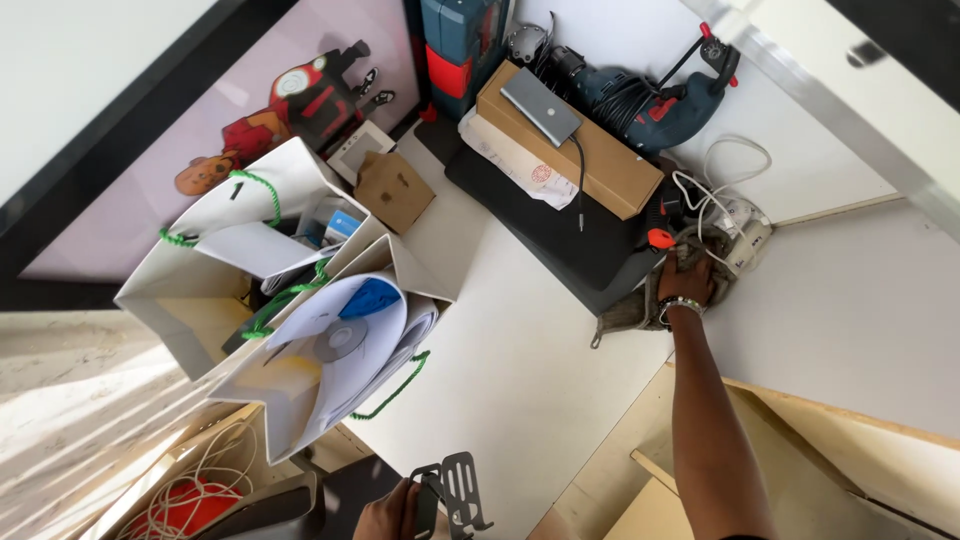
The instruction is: Cleaning a metal bracket with a cloth and organizing items on a workbench
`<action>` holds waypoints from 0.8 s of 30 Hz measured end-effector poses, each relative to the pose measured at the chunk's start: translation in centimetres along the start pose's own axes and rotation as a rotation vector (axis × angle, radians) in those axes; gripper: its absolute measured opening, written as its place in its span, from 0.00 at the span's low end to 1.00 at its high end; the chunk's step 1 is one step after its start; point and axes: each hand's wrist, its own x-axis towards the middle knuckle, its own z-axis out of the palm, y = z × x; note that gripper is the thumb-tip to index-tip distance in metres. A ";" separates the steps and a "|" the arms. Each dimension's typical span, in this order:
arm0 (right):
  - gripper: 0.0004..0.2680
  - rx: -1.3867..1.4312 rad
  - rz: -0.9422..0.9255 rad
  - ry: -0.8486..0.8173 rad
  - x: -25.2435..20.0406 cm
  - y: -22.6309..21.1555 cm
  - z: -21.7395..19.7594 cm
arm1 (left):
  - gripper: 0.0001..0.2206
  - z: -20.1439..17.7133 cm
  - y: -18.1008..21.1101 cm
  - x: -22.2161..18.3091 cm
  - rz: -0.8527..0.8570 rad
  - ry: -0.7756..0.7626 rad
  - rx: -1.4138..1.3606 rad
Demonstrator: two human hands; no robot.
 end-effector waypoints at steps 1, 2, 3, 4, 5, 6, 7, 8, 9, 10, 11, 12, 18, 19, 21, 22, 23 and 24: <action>0.32 0.005 -0.005 0.000 -0.2 0.5 1.3 | 0.14 -1.2 -0.3 0.0 0.000 0.007 0.002; 0.34 0.064 -0.029 0.063 -0.9 1.9 2.4 | 0.10 -2.3 -0.5 -0.6 0.133 -0.035 0.014; 0.36 0.122 -0.053 0.126 -1.6 3.3 3.3 | 0.28 -3.4 -0.6 -1.3 0.266 -0.078 0.025; 0.36 0.124 -0.043 0.131 -3.8 3.6 3.3 | 0.28 -4.5 0.6 -2.0 0.274 -0.085 0.028; 0.34 0.150 -0.117 0.184 -6.1 4.0 3.1 | 0.11 -5.7 2.0 -2.8 0.153 -0.051 -0.009; 0.33 0.188 -0.207 0.248 -7.2 3.1 2.9 | 0.11 -6.6 3.4 -2.5 0.040 0.005 -0.048; 0.33 0.201 -0.212 0.263 -9.7 3.0 2.3 | 0.11 -6.1 2.9 -2.8 0.055 0.019 -0.047; 0.33 0.193 -0.185 0.216 -12.2 2.8 1.7 | 0.06 -5.6 2.4 -3.2 0.168 0.012 0.056; 0.34 0.185 -0.159 0.168 -14.7 2.7 1.2 | 0.16 -5.2 1.9 -3.7 0.280 0.006 0.161; 0.34 0.198 -0.165 0.180 -16.7 3.6 1.6 | 0.16 -5.6 3.2 -4.1 0.292 0.020 0.165; 0.34 0.183 -0.203 0.158 -18.7 4.5 2.0 | 0.08 -6.1 4.4 -4.5 0.210 0.011 0.122; 0.34 0.168 -0.244 0.132 -20.6 5.3 2.6 | 0.10 -6.5 5.7 -5.1 0.124 0.003 0.079; 0.21 0.649 -0.031 0.095 -29.0 12.6 3.0 | 0.14 -5.3 7.8 -9.6 0.026 0.079 -0.009; 0.21 0.657 -0.037 0.095 -28.0 15.6 4.9 | 0.14 -4.6 7.3 -10.0 0.028 0.088 -0.007; 0.31 0.715 0.660 -0.108 -27.0 22.4 8.8 | 0.12 -3.2 6.2 -11.5 0.270 0.204 0.096; 0.31 0.720 0.662 -0.105 -28.2 24.0 7.6 | 0.12 -3.1 6.6 -12.4 0.276 0.204 0.098; 0.32 0.732 0.714 -0.184 -29.4 25.4 6.5 | 0.14 -3.0 7.1 -13.3 0.231 0.196 0.077; 0.35 0.745 0.757 -0.266 -30.1 26.4 5.6 | 0.17 -2.9 7.6 -13.8 0.186 0.195 0.054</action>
